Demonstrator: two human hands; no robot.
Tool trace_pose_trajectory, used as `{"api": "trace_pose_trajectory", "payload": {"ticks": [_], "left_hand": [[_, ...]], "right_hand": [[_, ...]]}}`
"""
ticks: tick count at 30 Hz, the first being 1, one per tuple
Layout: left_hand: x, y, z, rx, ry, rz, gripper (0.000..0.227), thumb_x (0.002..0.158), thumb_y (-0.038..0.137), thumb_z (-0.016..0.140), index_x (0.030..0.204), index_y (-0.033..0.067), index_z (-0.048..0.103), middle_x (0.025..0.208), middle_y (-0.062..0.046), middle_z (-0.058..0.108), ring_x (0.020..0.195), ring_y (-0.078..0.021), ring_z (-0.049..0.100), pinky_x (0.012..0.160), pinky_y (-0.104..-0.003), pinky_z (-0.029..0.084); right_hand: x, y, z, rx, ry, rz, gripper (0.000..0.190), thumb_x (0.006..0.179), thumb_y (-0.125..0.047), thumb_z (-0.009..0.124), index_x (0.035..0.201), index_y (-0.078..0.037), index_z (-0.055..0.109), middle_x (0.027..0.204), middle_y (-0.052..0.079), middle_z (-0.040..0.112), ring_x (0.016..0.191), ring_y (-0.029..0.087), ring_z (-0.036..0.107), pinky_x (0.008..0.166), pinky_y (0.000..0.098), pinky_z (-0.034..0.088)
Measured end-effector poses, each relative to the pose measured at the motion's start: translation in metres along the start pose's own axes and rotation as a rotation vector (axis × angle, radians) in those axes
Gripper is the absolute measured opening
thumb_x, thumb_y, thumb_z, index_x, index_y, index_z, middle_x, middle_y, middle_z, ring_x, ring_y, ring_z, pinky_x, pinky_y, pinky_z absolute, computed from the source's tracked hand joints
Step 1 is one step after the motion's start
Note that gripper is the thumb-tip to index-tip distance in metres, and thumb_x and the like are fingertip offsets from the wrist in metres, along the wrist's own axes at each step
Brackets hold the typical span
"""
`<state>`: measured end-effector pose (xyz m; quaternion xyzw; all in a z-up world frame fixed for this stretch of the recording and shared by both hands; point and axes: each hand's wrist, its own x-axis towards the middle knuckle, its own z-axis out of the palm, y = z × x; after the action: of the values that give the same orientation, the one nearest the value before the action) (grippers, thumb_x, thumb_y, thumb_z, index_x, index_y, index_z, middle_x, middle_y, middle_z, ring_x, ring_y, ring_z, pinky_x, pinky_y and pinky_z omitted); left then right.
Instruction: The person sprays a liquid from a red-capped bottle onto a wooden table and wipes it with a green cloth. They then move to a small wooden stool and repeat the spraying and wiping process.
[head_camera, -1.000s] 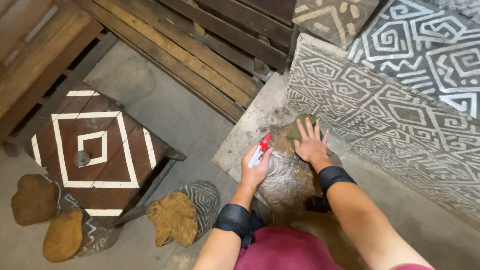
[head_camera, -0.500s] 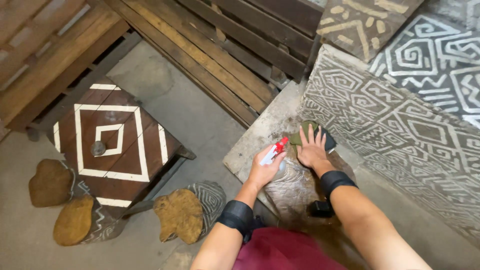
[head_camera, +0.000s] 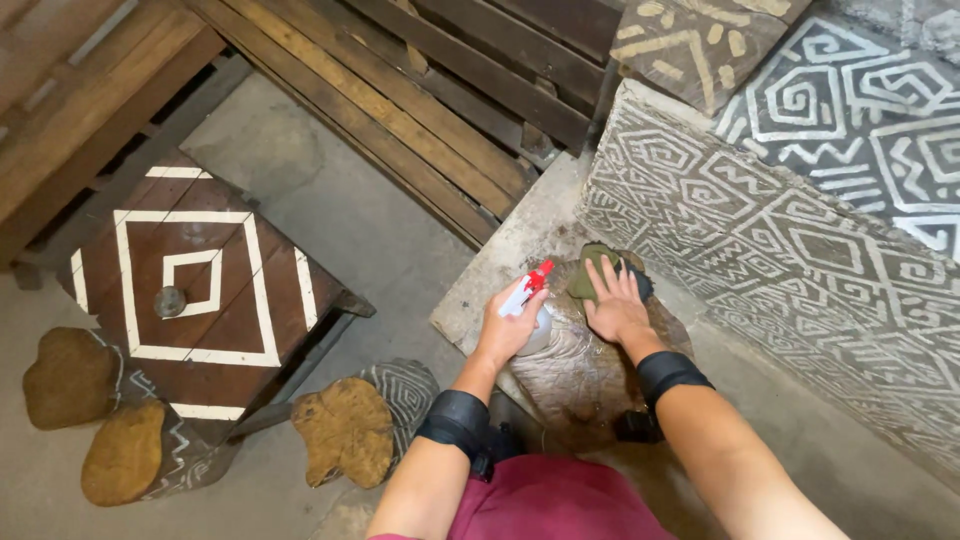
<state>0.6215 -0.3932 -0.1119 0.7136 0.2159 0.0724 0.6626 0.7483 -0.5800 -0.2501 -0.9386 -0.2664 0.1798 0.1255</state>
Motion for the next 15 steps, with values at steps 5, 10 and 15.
{"api": "trace_pose_trajectory", "payload": {"ticks": [5,10,15], "left_hand": [[-0.009,-0.014,-0.003,-0.027,-0.004,0.055,0.019,0.096,0.017,0.073,0.109,0.0028,0.074,0.076,0.000,0.067,0.057,-0.0077,0.060,0.053,-0.026,0.050],[-0.029,-0.022,-0.013,-0.011,0.027,0.073,0.021,0.095,0.016,0.073,0.112,0.0041,0.073,0.076,0.000,0.067,0.058,-0.0067,0.059,0.055,-0.025,0.050],[-0.033,-0.028,-0.024,-0.031,0.166,0.148,0.018,0.099,0.016,0.071,0.110,0.0023,0.073,0.082,-0.001,0.066,0.063,-0.0069,0.060,0.057,-0.025,0.049]], "right_hand": [[0.003,-0.019,0.002,-0.099,0.001,0.019,0.083,0.095,-0.042,0.053,0.164,-0.024,0.010,0.170,0.013,0.003,0.154,0.045,0.002,0.123,0.0563,0.004],[-0.006,-0.040,0.009,-0.141,0.044,-0.275,0.080,0.096,-0.039,0.056,0.164,-0.025,0.017,0.170,0.014,0.010,0.155,0.046,0.006,0.124,0.0598,0.006],[-0.029,-0.060,0.010,-0.094,-0.083,-0.466,0.081,0.092,-0.031,0.061,0.161,-0.031,0.019,0.170,0.012,0.012,0.154,0.046,0.006,0.123,0.0586,0.006]]}}
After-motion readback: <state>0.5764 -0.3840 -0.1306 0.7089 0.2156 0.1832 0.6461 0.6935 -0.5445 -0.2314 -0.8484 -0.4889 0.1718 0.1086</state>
